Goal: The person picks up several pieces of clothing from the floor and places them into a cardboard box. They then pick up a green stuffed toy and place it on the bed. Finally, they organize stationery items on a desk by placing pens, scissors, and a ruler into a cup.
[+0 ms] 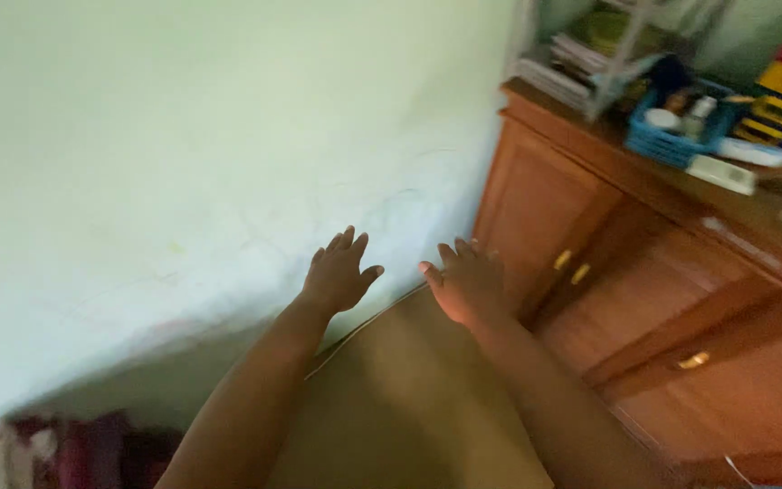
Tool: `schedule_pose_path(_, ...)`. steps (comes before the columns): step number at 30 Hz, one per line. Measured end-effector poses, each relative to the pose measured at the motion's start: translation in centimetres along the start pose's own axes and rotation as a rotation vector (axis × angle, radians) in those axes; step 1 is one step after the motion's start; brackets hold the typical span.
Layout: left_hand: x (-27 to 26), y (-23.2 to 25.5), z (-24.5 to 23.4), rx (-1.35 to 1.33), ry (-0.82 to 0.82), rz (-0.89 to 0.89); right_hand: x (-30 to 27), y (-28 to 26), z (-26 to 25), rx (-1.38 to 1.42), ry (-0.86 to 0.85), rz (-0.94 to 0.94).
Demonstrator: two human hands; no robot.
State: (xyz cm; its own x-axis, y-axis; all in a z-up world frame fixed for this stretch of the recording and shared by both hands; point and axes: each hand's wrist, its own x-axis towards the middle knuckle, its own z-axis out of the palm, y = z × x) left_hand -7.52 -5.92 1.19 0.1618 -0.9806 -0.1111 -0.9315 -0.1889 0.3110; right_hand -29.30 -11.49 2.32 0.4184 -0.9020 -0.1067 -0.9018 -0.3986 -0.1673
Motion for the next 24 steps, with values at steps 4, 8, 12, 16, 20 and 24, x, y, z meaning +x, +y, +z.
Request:
schedule_pose_path(4,2.9,5.8,0.7,0.010,-0.052,0.098,-3.5,4.1,-4.5,0.278,0.305,-0.080)
schedule_pose_path(8,4.8,10.9,1.8,0.022,-0.044,0.210,-2.6,8.9,-2.8,-0.045,0.176,0.076)
schedule_pose_path(12,5.7,14.5,1.5,0.018,-0.081,0.289,-0.1,15.3,3.3,-0.162,0.721,-0.046)
schedule_pose_path(16,8.0,16.1,2.5,0.034,-0.084,0.354,0.1,14.3,1.7,0.056,0.469,0.358)
schedule_pose_path(20,11.8,17.8,3.4,0.090,-0.127,0.419,0.6,17.8,1.3,0.028,0.297,0.258)
schedule_pose_path(24,15.1,20.0,4.0,0.131,-0.072,0.560,0.7,20.0,-0.4,-0.007,0.258,0.402)
